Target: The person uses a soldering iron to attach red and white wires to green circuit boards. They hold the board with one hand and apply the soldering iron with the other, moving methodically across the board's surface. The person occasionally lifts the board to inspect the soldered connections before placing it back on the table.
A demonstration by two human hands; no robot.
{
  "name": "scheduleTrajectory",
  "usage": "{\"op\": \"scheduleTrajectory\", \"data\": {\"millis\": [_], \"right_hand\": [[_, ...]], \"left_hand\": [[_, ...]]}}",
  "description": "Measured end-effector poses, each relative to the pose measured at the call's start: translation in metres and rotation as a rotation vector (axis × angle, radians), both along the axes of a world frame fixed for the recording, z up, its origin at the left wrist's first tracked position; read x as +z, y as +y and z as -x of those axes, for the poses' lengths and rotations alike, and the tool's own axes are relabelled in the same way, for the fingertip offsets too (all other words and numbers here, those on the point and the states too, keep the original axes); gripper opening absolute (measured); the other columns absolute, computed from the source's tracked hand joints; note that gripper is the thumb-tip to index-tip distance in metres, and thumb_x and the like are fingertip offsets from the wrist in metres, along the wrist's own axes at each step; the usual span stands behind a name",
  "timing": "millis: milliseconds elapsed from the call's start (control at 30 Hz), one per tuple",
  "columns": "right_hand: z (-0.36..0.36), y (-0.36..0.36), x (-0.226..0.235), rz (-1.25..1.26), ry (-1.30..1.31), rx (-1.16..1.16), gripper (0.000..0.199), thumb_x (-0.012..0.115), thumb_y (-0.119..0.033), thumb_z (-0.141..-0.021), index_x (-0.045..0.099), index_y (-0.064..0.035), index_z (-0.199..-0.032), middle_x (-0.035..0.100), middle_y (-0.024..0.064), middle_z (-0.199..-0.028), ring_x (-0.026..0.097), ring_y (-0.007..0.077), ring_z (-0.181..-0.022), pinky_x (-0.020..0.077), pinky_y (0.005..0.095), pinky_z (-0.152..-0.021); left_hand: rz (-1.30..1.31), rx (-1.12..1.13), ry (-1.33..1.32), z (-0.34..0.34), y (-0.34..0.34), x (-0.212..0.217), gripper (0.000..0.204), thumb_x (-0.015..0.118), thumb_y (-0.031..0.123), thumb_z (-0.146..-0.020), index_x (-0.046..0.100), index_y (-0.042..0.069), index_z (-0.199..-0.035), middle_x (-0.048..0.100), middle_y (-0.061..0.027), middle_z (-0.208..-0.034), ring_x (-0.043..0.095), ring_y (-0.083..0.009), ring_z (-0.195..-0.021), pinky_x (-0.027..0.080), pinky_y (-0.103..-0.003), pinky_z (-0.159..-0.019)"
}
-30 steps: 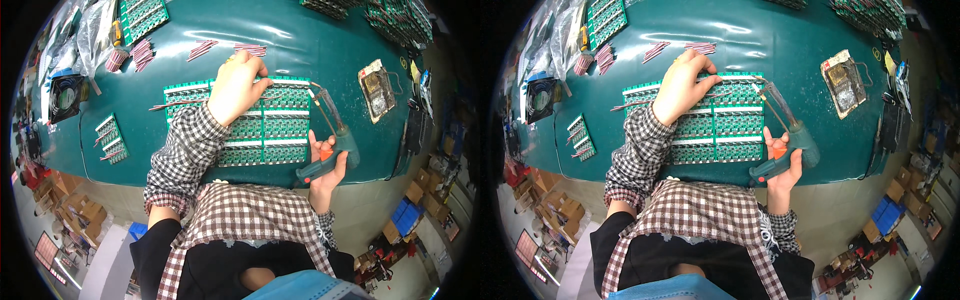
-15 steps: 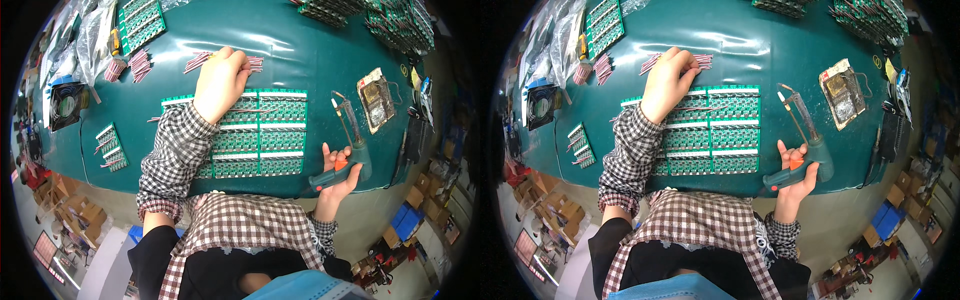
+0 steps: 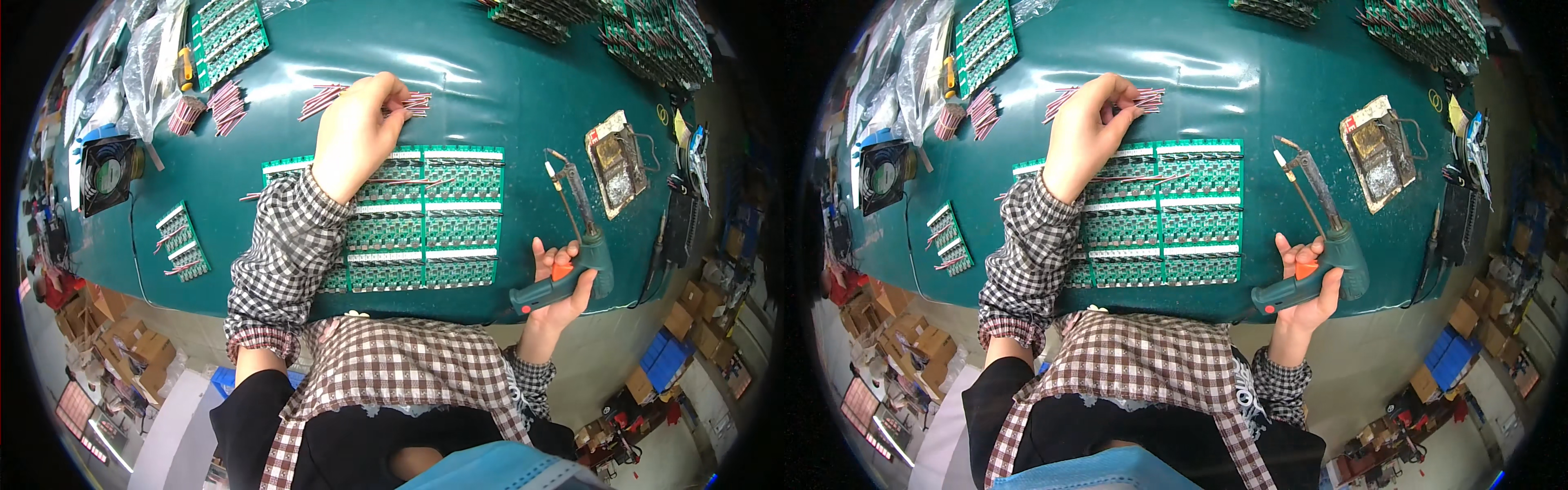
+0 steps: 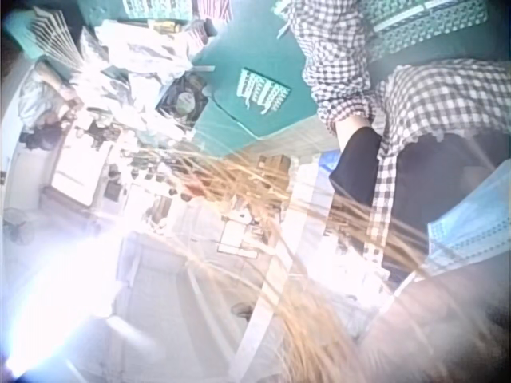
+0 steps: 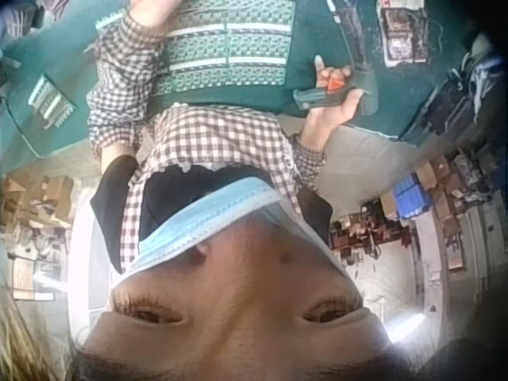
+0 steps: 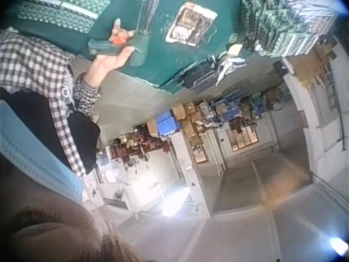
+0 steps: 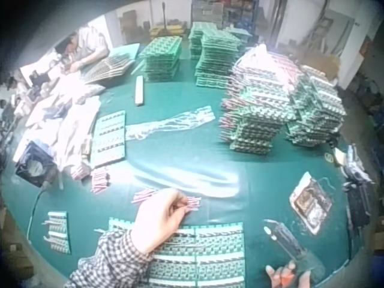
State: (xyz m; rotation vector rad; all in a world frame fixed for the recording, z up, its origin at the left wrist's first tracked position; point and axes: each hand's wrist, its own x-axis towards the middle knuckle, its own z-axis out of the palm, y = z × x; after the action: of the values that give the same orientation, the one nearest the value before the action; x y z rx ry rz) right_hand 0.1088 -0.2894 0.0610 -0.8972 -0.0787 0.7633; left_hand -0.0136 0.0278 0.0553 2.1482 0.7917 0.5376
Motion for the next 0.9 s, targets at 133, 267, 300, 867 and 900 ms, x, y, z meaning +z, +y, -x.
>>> {"op": "scheduleTrajectory", "data": {"millis": [133,267,300,867,900], "right_hand": [[0.001,0.000,0.001,0.011,-0.015,0.004,0.044,0.055,-0.044,-0.094,0.049,-0.0033,-0.110,0.061,0.0074,-0.090,0.060,0.0226,-0.090,0.0356,0.0524,-0.107],[0.002,0.000,0.002,0.019,-0.045,0.011,0.045,0.054,-0.044,-0.094,0.050,-0.0026,-0.111,0.061,0.0073,-0.091,0.060,0.0229,-0.090,0.0371,0.0530,-0.106],[0.002,0.000,0.002,0.018,-0.045,0.010,0.045,0.054,-0.044,-0.094,0.050,-0.0026,-0.111,0.062,0.0074,-0.091,0.060,0.0229,-0.090,0.0372,0.0530,-0.106],[0.003,0.001,0.005,-0.013,-0.039,0.022,0.043,0.055,-0.042,-0.094,0.047,-0.0027,-0.110,0.061,0.0087,-0.091,0.059,0.0227,-0.091,0.0362,0.0503,-0.107],[0.002,0.001,0.005,-0.016,-0.040,0.022,0.043,0.055,-0.042,-0.094,0.047,-0.0027,-0.110,0.061,0.0088,-0.091,0.059,0.0227,-0.092,0.0365,0.0502,-0.107]], "left_hand": [[-0.043,-0.006,-0.006,0.000,-0.001,0.001,0.008,0.067,0.009,-0.080,0.064,0.006,-0.086,0.061,-0.0080,-0.077,0.060,-0.0248,-0.070,0.047,-0.035,-0.063],[-0.132,0.034,-0.030,-0.001,-0.003,-0.002,0.007,0.067,0.011,-0.081,0.065,0.006,-0.086,0.060,-0.0090,-0.077,0.059,-0.0272,-0.072,0.047,-0.036,-0.065],[-0.159,0.042,-0.039,-0.002,-0.004,-0.003,0.008,0.067,0.012,-0.081,0.064,0.006,-0.086,0.059,-0.0093,-0.077,0.059,-0.0278,-0.073,0.047,-0.036,-0.065],[-0.176,-0.019,0.002,-0.001,-0.006,-0.010,0.011,0.069,0.008,-0.078,0.060,0.004,-0.083,0.055,-0.0068,-0.079,0.056,-0.0219,-0.068,0.046,-0.032,-0.062],[-0.154,-0.021,-0.005,-0.001,-0.006,-0.009,0.011,0.069,0.008,-0.078,0.060,0.004,-0.083,0.055,-0.0061,-0.079,0.055,-0.0201,-0.066,0.045,-0.031,-0.061]]}}
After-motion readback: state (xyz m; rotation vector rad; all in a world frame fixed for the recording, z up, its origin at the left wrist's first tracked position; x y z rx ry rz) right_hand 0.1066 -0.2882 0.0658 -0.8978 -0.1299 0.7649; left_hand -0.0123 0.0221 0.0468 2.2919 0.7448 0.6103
